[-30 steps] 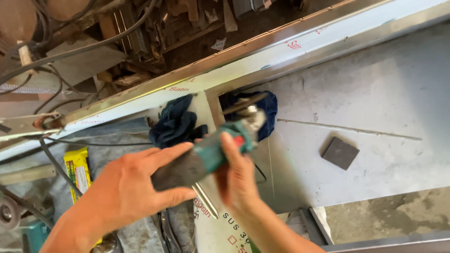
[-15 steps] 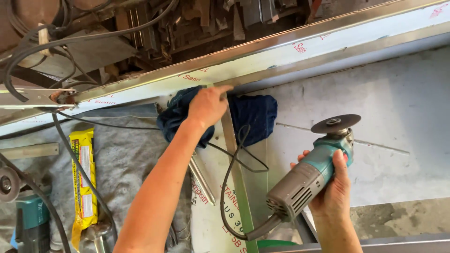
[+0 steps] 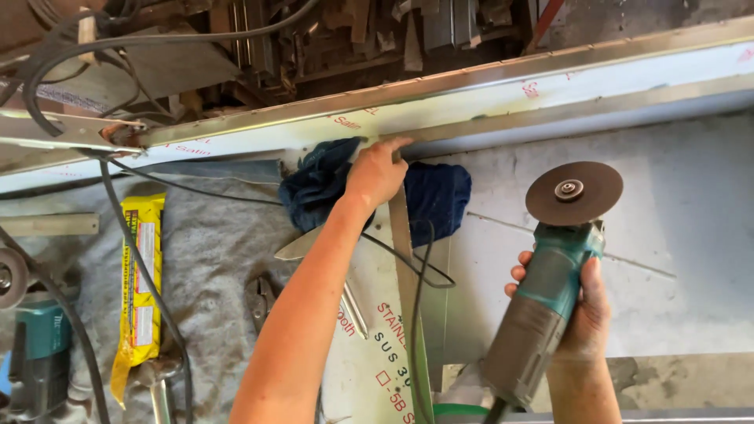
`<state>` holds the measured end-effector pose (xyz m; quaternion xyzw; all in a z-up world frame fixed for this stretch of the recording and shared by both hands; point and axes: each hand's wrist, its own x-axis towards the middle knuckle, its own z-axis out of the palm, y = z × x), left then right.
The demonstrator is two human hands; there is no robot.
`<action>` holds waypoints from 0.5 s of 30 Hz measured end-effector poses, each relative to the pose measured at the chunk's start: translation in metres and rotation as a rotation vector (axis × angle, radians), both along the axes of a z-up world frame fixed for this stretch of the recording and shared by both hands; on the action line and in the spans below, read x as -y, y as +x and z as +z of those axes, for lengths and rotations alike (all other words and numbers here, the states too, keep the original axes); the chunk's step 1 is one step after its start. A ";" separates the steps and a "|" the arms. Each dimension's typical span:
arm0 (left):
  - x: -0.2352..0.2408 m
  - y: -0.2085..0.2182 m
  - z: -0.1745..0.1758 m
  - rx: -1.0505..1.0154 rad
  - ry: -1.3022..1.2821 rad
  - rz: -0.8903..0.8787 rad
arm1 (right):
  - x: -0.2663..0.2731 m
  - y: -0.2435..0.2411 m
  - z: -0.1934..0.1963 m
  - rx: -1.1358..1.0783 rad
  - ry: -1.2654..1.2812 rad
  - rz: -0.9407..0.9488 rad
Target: Grind the sharp edges of a stainless steel fabrication piece using an angle grinder.
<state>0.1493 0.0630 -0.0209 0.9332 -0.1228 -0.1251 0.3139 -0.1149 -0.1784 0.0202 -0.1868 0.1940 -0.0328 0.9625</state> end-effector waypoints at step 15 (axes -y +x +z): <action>0.010 -0.166 0.160 -0.666 -0.357 -0.083 | -0.064 0.049 0.030 -0.284 0.008 0.124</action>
